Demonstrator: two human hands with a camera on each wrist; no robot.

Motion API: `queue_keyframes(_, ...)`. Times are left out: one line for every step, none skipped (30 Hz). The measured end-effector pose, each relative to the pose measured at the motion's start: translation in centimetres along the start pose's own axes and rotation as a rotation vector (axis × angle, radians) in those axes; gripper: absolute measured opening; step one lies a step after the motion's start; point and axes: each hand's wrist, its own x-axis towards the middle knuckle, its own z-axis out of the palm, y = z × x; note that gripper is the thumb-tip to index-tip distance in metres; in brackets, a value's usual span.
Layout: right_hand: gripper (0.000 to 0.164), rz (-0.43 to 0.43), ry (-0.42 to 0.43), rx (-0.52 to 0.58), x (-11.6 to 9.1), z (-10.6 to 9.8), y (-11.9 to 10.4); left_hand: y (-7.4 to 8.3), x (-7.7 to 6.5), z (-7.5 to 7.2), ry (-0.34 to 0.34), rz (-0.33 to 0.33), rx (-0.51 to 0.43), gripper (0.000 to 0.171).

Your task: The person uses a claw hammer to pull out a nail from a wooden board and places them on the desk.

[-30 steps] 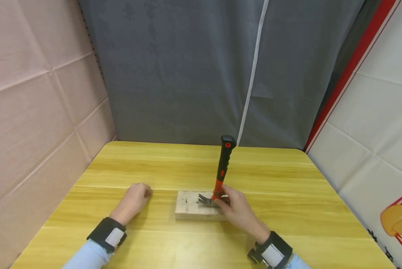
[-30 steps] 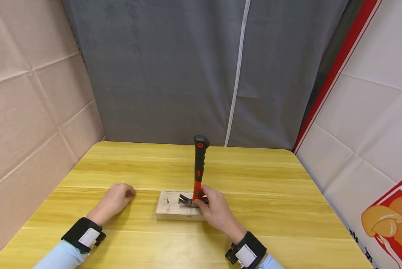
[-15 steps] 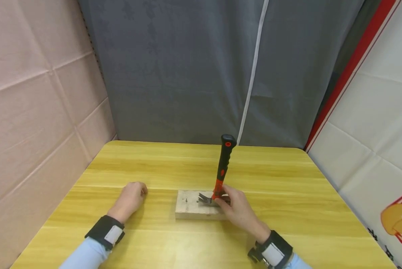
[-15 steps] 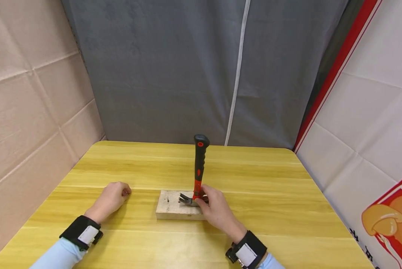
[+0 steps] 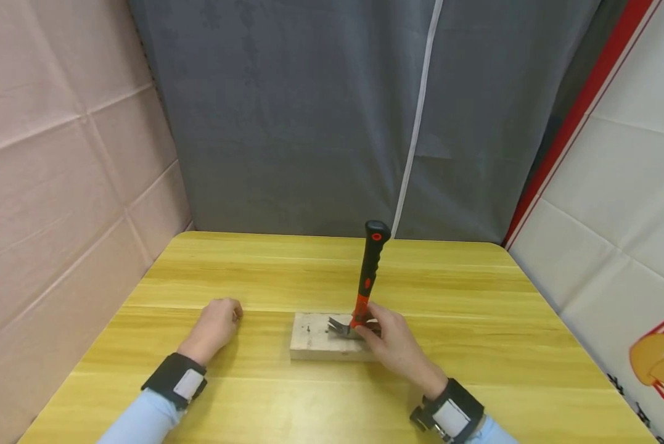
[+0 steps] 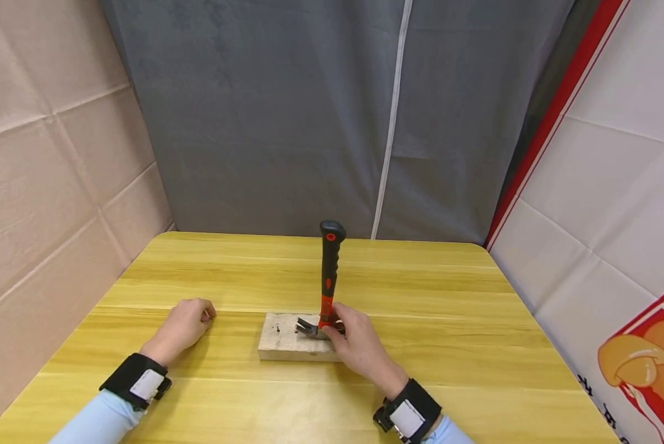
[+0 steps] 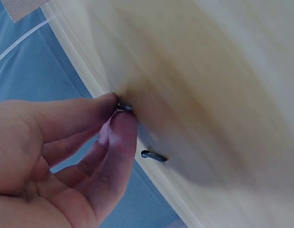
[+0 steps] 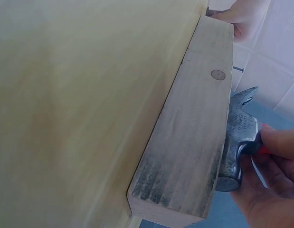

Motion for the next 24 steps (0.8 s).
queue_keyframes(0.025, 0.0, -0.001, -0.001, 0.01, 0.0, -0.01, 0.01, -0.01, -0.02, 0.001, 0.0, 0.001, 0.012)
queue_keyframes(0.025, 0.001, -0.001, -0.002, 0.01, -0.01, -0.03, 0.01, -0.02, -0.03, 0.001, -0.002, 0.002, 0.012)
queue_keyframes(0.025, 0.002, -0.002, -0.002, 0.01, -0.01, -0.04, -0.01, -0.01, -0.02, 0.002, -0.002, 0.003, 0.012)
queue_keyframes(0.024, 0.002, -0.003, -0.002, 0.02, -0.01, -0.06, -0.05, -0.01, 0.0, 0.004, -0.003, 0.003, 0.012)
queue_keyframes(0.024, 0.002, -0.004, -0.003, 0.02, -0.02, -0.08, -0.09, 0.0, 0.02, 0.004, -0.002, 0.005, 0.012)
queue_keyframes(0.024, 0.002, -0.004, -0.004, 0.02, -0.02, -0.09, -0.13, -0.01, 0.02, 0.006, -0.002, 0.006, 0.012)
queue_keyframes(0.024, 0.002, -0.003, -0.004, 0.02, -0.02, -0.1, -0.18, 0.01, 0.02, 0.009, -0.001, 0.006, 0.013)
queue_keyframes(0.024, 0.001, -0.002, -0.005, 0.03, -0.02, -0.11, -0.23, 0.0, 0.01, 0.012, 0.0, 0.006, 0.013)
queue_keyframes(0.024, 0.0, -0.002, -0.005, 0.03, -0.01, -0.12, -0.29, 0.01, -0.01, 0.016, 0.0, 0.006, 0.013)
queue_keyframes(0.024, 0.0, -0.001, -0.005, 0.04, -0.01, -0.13, -0.35, -0.01, -0.04, 0.016, -0.005, 0.004, 0.013)
queue_keyframes(0.024, 0.001, -0.001, -0.006, 0.03, -0.02, -0.13, -0.4, -0.03, -0.08, 0.017, -0.007, 0.003, 0.013)
queue_keyframes(0.024, 0.003, -0.001, -0.006, 0.03, -0.02, -0.12, -0.47, -0.06, -0.12, 0.019, -0.01, 0.002, 0.012)
queue_keyframes(0.025, 0.005, -0.002, -0.007, 0.02, -0.02, -0.11, -0.54, -0.08, -0.15, 0.019, -0.011, 0.001, 0.012)
queue_keyframes(0.025, 0.008, -0.003, -0.008, 0.01, -0.02, -0.1, -0.61, -0.13, -0.18, 0.018, -0.014, 0.0, 0.011)
queue_keyframes(0.025, 0.01, -0.005, -0.009, 0.01, -0.02, -0.09, -0.65, -0.16, -0.23, 0.016, -0.015, -0.003, 0.011)
queue_keyframes(0.025, 0.013, -0.005, -0.01, 0.0, -0.02, -0.08, -0.7, -0.19, -0.25, 0.015, -0.015, -0.005, 0.01)
queue_keyframes(0.025, 0.015, -0.006, -0.012, -0.01, -0.01, -0.06, -0.74, -0.2, -0.27, 0.015, -0.013, -0.006, 0.01)
queue_keyframes(0.025, 0.016, -0.007, -0.013, -0.01, -0.01, -0.05, -0.77, -0.21, -0.29, 0.014, -0.013, -0.009, 0.01)
queue_keyframes(0.025, 0.017, -0.006, -0.013, -0.01, 0.0, -0.04, -0.78, -0.22, -0.3, 0.014, -0.014, -0.011, 0.01)
queue_keyframes(0.025, 0.017, -0.006, -0.012, -0.02, 0.0, -0.03, -0.76, -0.23, -0.31, 0.014, -0.015, -0.011, 0.01)
queue_keyframes(0.025, 0.017, -0.006, -0.013, -0.02, 0.01, -0.03, -0.76, -0.18, -0.29, 0.015, -0.012, -0.008, 0.009)
queue_keyframes(0.024, 0.017, -0.005, -0.013, -0.02, 0.01, -0.02, -0.74, -0.15, -0.25, 0.017, -0.008, -0.003, 0.009)
queue_keyframes(0.024, 0.017, -0.004, -0.012, -0.02, 0.01, -0.03, -0.7, -0.12, -0.2, 0.019, -0.004, 0.003, 0.008)
queue_keyframes(0.025, 0.017, -0.003, -0.013, -0.01, 0.01, -0.04, -0.61, -0.1, -0.16, 0.023, 0.003, 0.013, 0.007)
